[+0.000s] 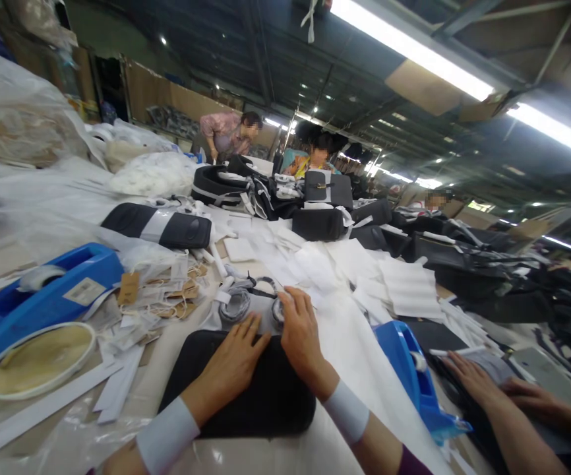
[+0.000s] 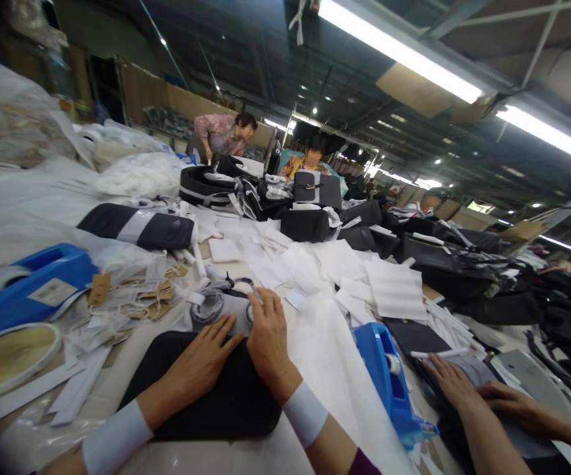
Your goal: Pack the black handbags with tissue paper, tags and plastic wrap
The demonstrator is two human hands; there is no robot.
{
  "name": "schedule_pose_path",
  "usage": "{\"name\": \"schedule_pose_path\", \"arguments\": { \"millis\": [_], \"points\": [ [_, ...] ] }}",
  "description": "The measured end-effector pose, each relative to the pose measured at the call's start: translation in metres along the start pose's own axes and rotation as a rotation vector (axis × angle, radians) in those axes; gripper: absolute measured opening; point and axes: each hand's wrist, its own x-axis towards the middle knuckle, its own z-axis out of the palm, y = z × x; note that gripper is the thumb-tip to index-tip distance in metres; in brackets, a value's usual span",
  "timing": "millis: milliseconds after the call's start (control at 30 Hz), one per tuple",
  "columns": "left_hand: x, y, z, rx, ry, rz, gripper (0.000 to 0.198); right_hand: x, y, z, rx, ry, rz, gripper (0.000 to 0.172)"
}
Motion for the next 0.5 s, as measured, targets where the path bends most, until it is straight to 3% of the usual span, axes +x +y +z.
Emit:
{"name": "schedule_pose_path", "arguments": {
  "millis": [100, 200, 333, 433, 500],
  "points": [
    [0.001, -0.001, 0.004, 0.009, 0.022, 0.009, 0.053, -0.015, -0.002, 0.016, 0.004, -0.133, -0.195, 0.045],
    [-0.001, -0.002, 0.007, -0.037, 0.106, -0.007, 0.048, -0.026, 0.001, 0.03, -0.044, -0.199, -0.181, 0.039],
    [-0.002, -0.004, -0.001, -0.292, 0.224, -0.117, 0.025, -0.027, 0.001, 0.031, -0.145, -0.268, -0.244, 0.02],
    [0.014, -0.007, -0.014, -0.423, 0.312, -0.157, 0.028, -0.025, -0.001, 0.028, -0.194, -0.275, -0.294, 0.017],
    [0.037, -0.009, -0.022, -0.398, 0.27, -0.14, 0.038, -0.026, 0.0, 0.028, -0.185, -0.261, -0.296, 0.017]
  ]
}}
